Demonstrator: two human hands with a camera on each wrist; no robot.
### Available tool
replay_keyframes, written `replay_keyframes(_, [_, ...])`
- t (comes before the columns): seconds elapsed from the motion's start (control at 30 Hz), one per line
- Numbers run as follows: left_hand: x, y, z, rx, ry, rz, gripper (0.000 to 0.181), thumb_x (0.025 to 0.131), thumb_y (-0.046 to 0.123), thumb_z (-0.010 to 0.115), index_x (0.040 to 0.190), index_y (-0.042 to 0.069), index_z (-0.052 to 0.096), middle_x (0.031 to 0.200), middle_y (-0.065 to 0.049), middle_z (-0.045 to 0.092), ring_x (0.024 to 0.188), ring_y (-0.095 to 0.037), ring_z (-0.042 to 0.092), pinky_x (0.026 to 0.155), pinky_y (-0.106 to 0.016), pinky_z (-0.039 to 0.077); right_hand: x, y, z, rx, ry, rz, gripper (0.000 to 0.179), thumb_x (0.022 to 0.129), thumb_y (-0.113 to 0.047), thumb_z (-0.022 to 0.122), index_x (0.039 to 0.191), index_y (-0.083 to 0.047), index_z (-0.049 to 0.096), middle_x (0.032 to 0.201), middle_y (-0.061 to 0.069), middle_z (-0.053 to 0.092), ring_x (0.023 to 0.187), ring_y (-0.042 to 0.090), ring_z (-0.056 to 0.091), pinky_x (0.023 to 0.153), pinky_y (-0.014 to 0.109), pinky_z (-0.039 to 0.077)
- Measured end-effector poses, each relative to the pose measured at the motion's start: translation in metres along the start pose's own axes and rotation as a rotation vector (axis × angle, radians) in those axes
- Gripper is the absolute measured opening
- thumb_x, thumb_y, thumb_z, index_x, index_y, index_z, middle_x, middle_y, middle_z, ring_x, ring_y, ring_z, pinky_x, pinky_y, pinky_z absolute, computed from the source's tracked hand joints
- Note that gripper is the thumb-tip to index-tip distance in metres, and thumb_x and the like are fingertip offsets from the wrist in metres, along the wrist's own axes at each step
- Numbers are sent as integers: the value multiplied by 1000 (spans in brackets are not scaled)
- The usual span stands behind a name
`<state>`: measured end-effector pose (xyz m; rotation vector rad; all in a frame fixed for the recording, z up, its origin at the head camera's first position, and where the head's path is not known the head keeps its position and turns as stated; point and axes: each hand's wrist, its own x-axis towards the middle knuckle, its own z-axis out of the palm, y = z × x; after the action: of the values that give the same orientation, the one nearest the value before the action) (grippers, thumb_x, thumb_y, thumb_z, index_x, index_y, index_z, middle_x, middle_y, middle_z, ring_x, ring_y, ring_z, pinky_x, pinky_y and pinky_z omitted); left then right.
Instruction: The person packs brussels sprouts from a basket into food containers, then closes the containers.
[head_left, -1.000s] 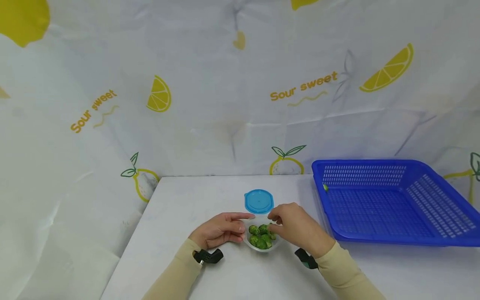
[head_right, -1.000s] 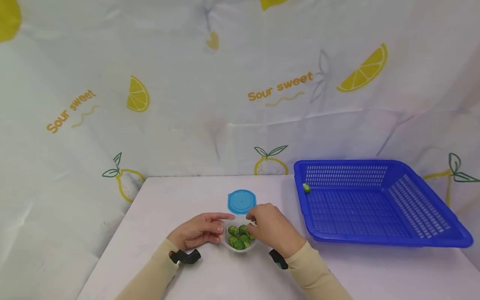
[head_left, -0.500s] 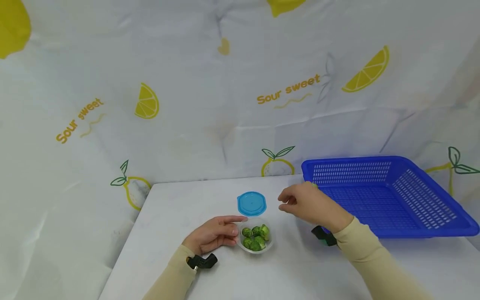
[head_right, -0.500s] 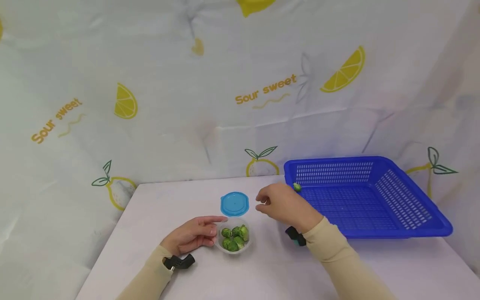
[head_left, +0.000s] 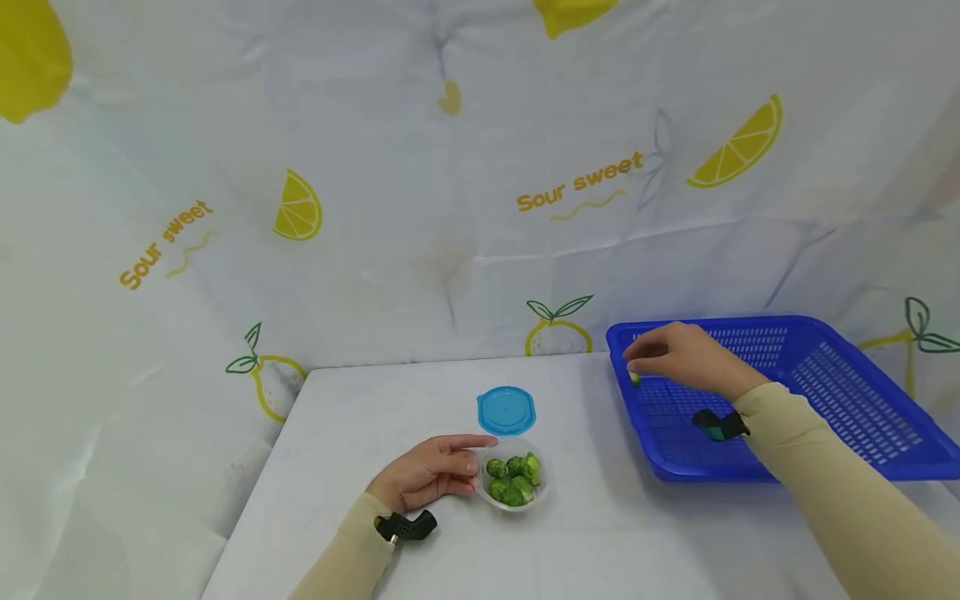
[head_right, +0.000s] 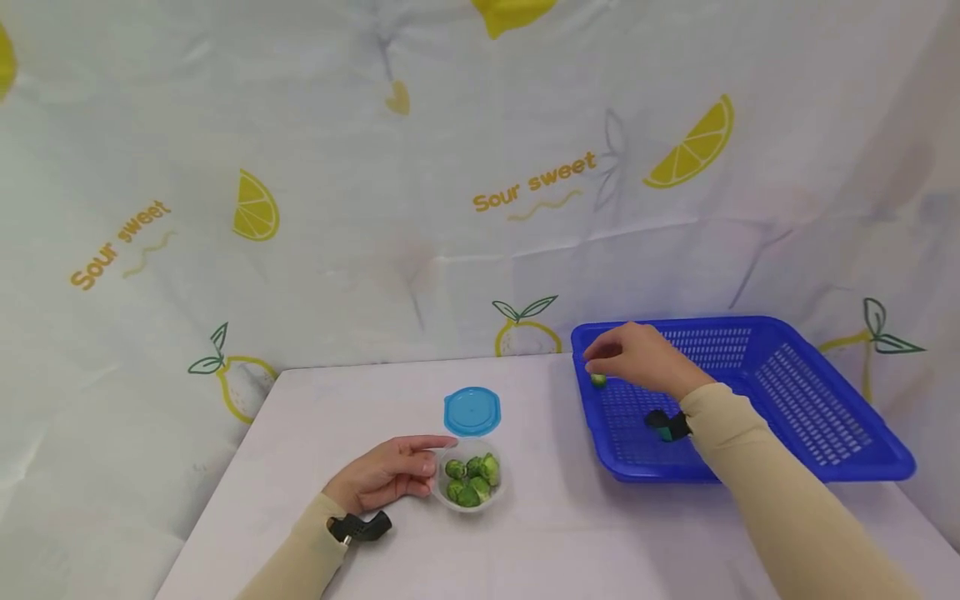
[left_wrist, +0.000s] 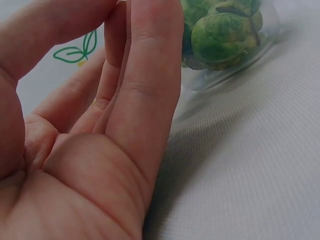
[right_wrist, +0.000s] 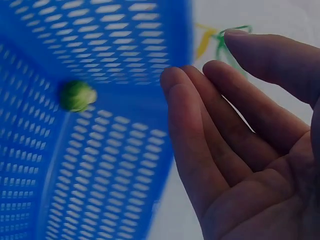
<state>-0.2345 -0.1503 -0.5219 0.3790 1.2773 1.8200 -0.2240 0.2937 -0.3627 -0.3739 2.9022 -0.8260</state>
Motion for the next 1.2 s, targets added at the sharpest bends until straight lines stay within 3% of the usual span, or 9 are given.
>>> replay_keyframes(0.43, [1,-3,0,-9,-15,4,61,103,1,66,161,2,48,93,2,74,86,-8,75,83,-24,66,27,54,7,58,-94,103,43,103,-28,73,131,5,74,131,26,74,119,44,72,99,61,61])
replay_keyframes(0.7, [2,-2,0,2,-6,-9,62,102,0,67,161,3,48,94,2,74,85,-8,75,84,-24,66,41,72,16,15,-118,145,41,99,-28,76,125,3,77,125,25,77,111,40,75,95,58,63])
replay_keyframes(0.97, [1,0,-1,-16,-14,-6,64,101,1,70,161,4,48,96,1,71,88,-8,75,84,-24,67,51,74,26,-15,-121,152,41,93,-27,82,119,5,80,112,20,81,100,29,77,91,54,65])
replay_keyframes(1.2, [-1,2,-2,-16,-12,1,63,100,1,70,160,4,50,96,1,72,87,-8,75,84,-24,67,56,64,29,-59,-105,133,36,89,-22,82,113,5,81,110,21,81,98,31,77,88,51,66])
